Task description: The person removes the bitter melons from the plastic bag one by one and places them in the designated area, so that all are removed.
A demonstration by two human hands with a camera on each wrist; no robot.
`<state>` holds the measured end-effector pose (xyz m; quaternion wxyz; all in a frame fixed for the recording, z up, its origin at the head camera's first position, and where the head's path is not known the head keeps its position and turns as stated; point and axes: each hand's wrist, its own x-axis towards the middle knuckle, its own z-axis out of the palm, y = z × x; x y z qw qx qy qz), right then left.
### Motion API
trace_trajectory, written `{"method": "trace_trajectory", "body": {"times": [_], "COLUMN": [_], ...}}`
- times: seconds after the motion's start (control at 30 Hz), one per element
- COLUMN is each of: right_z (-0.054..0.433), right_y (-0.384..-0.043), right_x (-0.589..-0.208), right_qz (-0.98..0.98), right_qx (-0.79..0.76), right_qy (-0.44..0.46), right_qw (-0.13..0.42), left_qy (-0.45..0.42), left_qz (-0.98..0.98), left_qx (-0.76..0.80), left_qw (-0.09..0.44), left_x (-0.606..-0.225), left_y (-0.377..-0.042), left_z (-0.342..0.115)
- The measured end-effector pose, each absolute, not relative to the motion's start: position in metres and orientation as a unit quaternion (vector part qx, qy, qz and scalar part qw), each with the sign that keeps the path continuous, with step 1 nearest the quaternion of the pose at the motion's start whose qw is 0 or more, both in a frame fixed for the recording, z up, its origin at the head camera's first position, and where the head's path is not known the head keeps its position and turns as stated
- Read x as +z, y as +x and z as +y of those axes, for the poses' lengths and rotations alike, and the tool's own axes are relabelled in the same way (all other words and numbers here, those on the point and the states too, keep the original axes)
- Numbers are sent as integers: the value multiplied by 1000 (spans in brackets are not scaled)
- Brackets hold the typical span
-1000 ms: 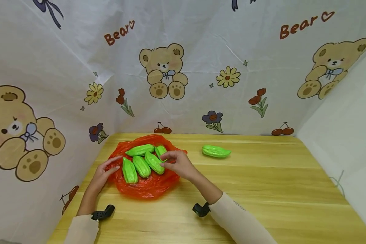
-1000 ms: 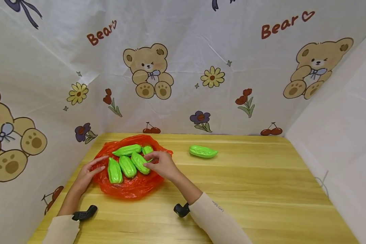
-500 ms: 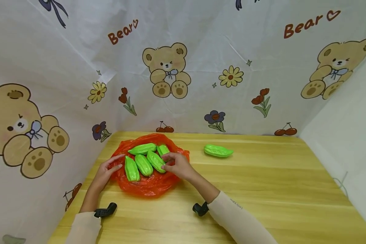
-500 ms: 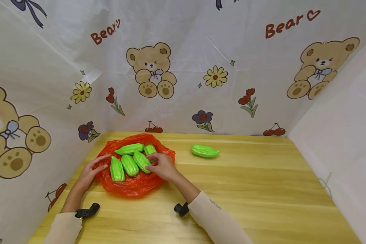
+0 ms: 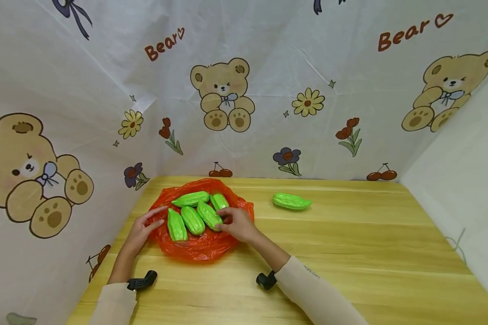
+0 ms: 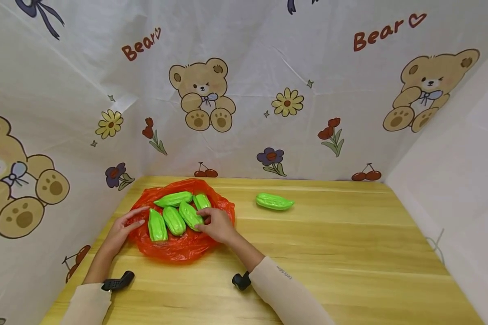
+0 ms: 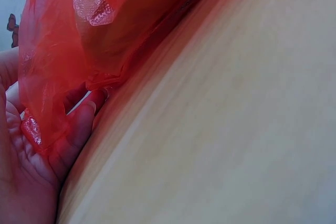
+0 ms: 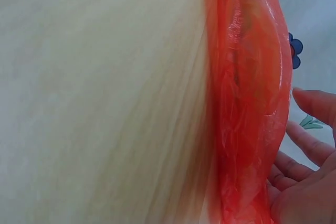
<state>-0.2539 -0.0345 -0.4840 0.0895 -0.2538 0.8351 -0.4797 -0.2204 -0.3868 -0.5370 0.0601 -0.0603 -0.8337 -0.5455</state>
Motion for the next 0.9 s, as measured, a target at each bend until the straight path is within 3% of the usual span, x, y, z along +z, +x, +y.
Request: {"method": "trace_trajectory", "body": {"times": [0.9], "right_z": [-51], "right_y": [-251], "right_x": [-487], "right_qz": [886], "right_qx": [-390], "right_qy": [-250], "right_qw": [35], "left_qy": [-54], "left_qz": [-830], "left_qx": [-552], "left_qw": [58], "left_x": [-537], "left_y": [-220], "left_z": [-386]}}
